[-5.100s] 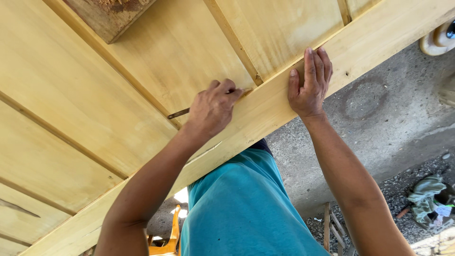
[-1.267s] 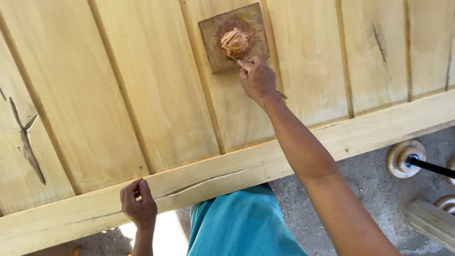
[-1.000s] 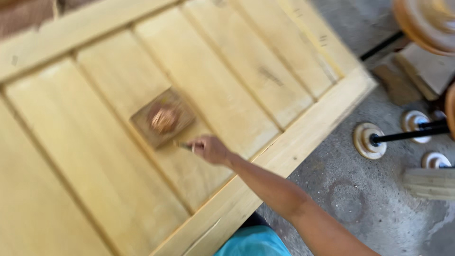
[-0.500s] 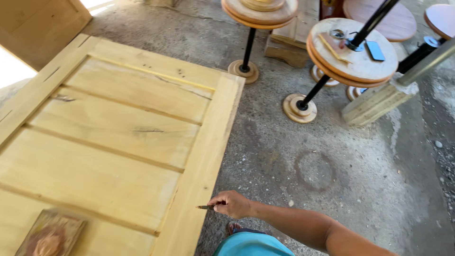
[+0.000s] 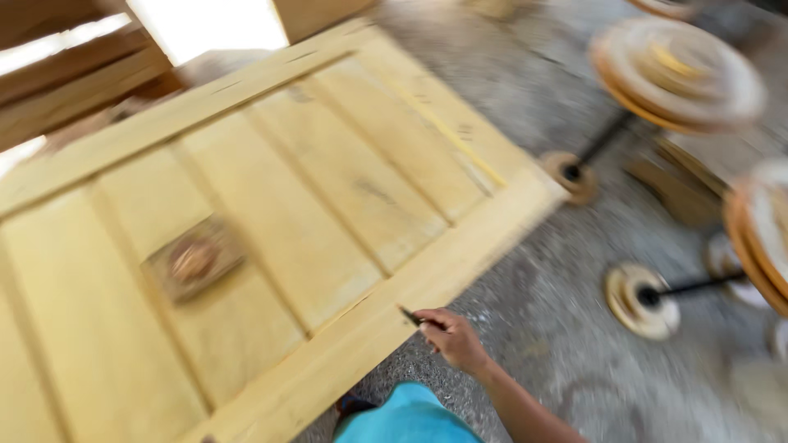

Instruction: The person fills cracks in a wooden panel with wood filler. They scoop filler from a small board with a small spatula, press it into the cracks along the panel's rails, and repeat across several crack locations, steadying the panel with the other hand.

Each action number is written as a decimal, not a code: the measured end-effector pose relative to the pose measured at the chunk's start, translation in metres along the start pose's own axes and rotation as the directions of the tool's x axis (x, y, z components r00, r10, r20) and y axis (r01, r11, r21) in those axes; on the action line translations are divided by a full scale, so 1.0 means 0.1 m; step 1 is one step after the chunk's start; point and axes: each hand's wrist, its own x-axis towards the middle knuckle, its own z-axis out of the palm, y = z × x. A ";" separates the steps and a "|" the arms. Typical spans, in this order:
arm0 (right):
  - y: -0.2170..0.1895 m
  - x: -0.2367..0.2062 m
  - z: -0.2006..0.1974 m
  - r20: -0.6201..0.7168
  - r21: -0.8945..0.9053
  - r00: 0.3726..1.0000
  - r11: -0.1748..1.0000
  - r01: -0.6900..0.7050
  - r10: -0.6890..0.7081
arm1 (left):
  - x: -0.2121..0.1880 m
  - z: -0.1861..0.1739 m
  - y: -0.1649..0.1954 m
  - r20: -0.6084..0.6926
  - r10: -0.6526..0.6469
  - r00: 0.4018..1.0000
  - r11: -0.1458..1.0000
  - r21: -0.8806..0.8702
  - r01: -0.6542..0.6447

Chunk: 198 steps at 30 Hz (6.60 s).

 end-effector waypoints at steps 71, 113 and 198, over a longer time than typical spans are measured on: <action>-0.58 2.79 1.85 0.934 -0.068 -0.037 0.278 0.958 0.354 | -0.83 1.36 1.02 -0.221 -0.241 0.945 0.893 0.331 0.305; -0.30 2.60 2.02 0.985 -0.063 -0.019 0.468 0.882 0.169 | -0.70 1.21 1.13 -0.214 -0.235 0.948 0.914 0.285 0.290; -0.53 2.87 1.65 0.924 -0.031 -0.086 0.297 0.954 0.372 | -0.70 1.26 1.12 -0.199 -0.202 0.959 0.931 0.266 0.251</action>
